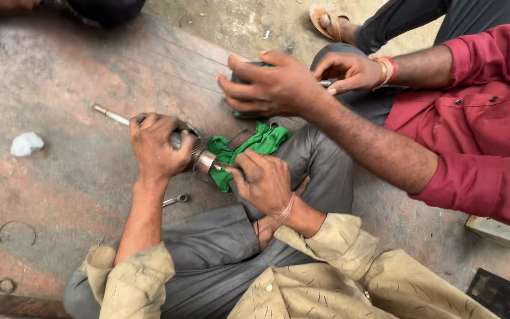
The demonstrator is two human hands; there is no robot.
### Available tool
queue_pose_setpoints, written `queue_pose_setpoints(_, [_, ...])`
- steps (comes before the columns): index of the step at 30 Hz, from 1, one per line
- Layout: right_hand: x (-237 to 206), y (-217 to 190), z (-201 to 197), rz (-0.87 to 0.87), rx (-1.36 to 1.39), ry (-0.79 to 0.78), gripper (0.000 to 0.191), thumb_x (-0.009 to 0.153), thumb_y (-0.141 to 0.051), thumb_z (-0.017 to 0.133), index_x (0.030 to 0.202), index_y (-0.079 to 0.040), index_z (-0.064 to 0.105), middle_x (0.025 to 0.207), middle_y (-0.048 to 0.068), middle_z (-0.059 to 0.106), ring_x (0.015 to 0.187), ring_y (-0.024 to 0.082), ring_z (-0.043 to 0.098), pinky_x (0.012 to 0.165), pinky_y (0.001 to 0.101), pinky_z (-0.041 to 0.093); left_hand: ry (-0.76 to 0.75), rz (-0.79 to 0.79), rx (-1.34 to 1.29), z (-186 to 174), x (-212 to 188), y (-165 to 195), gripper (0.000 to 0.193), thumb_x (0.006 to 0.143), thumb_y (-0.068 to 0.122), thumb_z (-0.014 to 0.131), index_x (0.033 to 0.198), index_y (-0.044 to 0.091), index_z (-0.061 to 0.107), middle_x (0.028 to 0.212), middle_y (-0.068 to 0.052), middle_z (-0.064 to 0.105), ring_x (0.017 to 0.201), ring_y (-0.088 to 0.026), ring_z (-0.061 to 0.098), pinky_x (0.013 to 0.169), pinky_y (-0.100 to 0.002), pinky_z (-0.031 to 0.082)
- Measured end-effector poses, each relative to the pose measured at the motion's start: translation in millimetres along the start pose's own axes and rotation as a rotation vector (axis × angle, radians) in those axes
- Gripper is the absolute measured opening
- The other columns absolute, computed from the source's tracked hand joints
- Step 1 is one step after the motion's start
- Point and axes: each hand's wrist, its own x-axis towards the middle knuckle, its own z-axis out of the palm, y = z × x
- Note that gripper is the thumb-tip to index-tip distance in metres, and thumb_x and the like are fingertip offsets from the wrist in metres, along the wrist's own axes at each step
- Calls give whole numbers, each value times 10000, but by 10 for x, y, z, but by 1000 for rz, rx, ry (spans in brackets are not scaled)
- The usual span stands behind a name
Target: The person sits on the ground holding a starter motor armature and files its copper commutator with a red-handled file, rotating the armature to work around it. Another person nearby uses a cordless impact driver on a part, and the person continues filing the commutator.
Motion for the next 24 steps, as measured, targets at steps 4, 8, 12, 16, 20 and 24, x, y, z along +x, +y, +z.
queue_pose_setpoints(4, [-66,52,-66,80,124,-30,207,894,-217,780,861,-66,641,767,79,602,630,314,631,546,429,472,-12,19,-6,8,-23,-21,152,790,206,716,886,89,724,912,-61,731,920,-264,660,995,-441,432])
queue_pose_setpoints(8, [-146,190,-142,189,235,-91,211,901,-220,759,874,-45,644,769,89,621,631,309,645,558,424,489,-57,-24,12,31,-43,-53,118,796,179,713,878,94,717,902,-52,727,925,-261,661,943,-428,431])
queue_pose_setpoints(12, [-188,392,-114,264,240,-208,188,917,-192,707,937,-17,642,836,144,651,719,372,654,626,473,504,-88,-41,25,53,-70,-73,102,810,160,712,889,98,726,894,-53,721,920,-262,656,925,-423,441])
queue_pose_setpoints(16, [-38,548,-32,276,252,-293,170,897,-136,654,1035,-39,679,967,165,721,897,398,693,781,489,537,-115,-62,44,58,-82,-91,123,790,158,712,884,79,710,910,-73,713,922,-279,650,899,-421,453])
queue_pose_setpoints(20, [324,535,13,261,284,-251,284,879,-85,638,1158,-43,678,1084,174,728,998,393,691,879,479,523,-118,-71,29,63,-72,-94,123,799,154,705,901,85,707,923,-70,713,926,-279,650,891,-415,458])
queue_pose_setpoints(24, [557,459,4,190,355,-146,297,868,-53,674,1164,-32,672,1120,174,732,1013,380,698,874,445,544,-128,-77,44,71,-62,-83,109,803,144,701,901,97,709,918,-62,713,936,-276,652,889,-408,455])
